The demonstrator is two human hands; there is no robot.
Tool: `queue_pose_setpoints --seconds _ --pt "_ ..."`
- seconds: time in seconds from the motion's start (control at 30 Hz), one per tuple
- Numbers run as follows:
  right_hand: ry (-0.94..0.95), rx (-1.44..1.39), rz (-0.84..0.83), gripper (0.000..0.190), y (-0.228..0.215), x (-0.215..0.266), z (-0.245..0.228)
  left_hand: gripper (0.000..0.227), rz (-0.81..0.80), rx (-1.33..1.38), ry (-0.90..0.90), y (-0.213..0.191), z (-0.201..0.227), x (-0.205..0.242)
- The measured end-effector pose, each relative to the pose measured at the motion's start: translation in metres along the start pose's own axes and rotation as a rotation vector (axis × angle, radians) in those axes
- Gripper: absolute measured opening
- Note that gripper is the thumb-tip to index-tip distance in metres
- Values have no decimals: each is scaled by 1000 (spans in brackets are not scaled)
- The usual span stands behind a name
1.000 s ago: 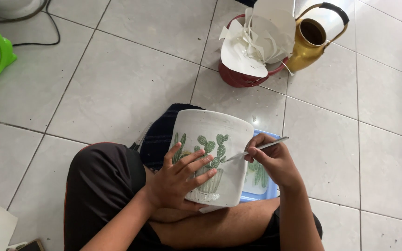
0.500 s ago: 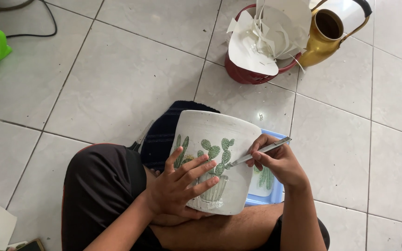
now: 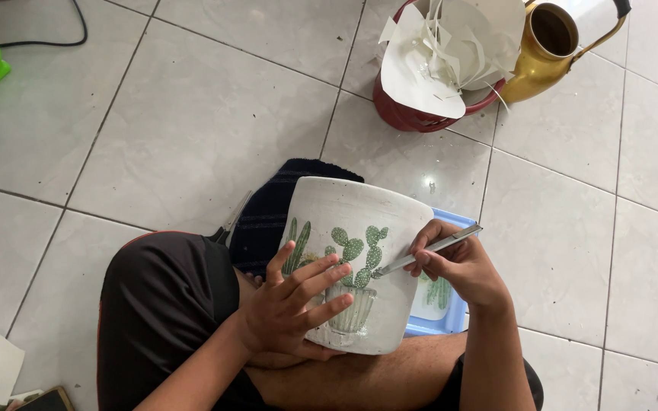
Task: Using a metal stylus tool to trace and press a cactus design decal onto a white ceramic pot.
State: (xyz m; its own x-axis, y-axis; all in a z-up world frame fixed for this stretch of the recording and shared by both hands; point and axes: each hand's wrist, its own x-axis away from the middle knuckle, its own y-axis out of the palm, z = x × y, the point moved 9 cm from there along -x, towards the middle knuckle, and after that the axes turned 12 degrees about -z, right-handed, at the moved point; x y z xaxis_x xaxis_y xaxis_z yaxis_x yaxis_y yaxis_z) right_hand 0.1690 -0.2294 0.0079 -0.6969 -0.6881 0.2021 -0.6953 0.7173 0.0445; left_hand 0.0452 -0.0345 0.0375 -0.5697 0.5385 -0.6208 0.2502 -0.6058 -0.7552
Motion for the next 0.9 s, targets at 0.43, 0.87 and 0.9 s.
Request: queue_pose_setpoints --seconds 0.43,0.87,0.9 --pt "-127 98 1 19 7 -4 -32 64 57 -53 -1 1 3 7" --pt "-92 119 -36 22 12 -8 -33 59 54 -171 40 1 9 4" --pt "-84 119 -40 22 12 -8 -32 59 62 -162 43 1 9 5"
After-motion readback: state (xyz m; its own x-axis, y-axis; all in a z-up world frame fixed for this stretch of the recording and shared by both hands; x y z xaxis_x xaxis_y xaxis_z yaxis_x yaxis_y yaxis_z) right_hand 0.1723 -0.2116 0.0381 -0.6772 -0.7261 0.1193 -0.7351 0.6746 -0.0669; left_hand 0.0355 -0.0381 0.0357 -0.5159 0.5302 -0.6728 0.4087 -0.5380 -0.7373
